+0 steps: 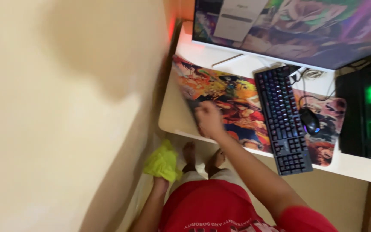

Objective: Cleaning a computer desk, mousepad, and peripherals using a cleaning cloth.

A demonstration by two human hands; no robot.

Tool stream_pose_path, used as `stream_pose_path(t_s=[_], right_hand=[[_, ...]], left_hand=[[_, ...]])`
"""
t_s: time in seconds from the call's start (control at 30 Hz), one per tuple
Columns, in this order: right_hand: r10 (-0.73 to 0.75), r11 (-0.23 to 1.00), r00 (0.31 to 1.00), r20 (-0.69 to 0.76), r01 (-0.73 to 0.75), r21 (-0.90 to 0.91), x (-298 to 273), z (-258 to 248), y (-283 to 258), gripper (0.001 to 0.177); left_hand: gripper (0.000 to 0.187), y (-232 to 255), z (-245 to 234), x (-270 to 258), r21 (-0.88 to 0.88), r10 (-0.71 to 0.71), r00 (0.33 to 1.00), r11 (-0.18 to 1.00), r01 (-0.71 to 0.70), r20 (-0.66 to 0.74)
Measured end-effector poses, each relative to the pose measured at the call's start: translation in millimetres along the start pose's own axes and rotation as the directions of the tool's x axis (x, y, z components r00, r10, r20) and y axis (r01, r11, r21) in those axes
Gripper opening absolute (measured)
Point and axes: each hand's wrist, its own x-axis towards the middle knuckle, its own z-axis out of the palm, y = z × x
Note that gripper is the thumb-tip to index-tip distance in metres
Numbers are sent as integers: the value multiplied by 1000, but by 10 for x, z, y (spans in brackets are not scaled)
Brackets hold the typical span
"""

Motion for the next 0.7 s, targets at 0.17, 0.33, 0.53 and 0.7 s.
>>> stream_pose_path(t_s=[0.17, 0.33, 0.53, 0.7], right_hand=[[403, 650, 915, -17, -273, 709, -324, -1666, 415, 32], [571, 489, 812, -121, -218, 845, -712, -2945, 621, 31], [750, 511, 579, -318, -204, 835, -1391, -3736, 1108, 22], [794, 572, 458, -400, -338, 748, -1975, -3789, 1836, 17]], left_hand=[[33, -401, 167, 493, 562, 232, 972, 800, -210, 34], [37, -355, 1154, 813, 586, 250, 930, 724, -364, 270], [82, -706, 2169, 992, 584, 136, 944, 756, -294, 300], [116, -501, 3246, 640, 862, 179, 857, 75, -502, 484]])
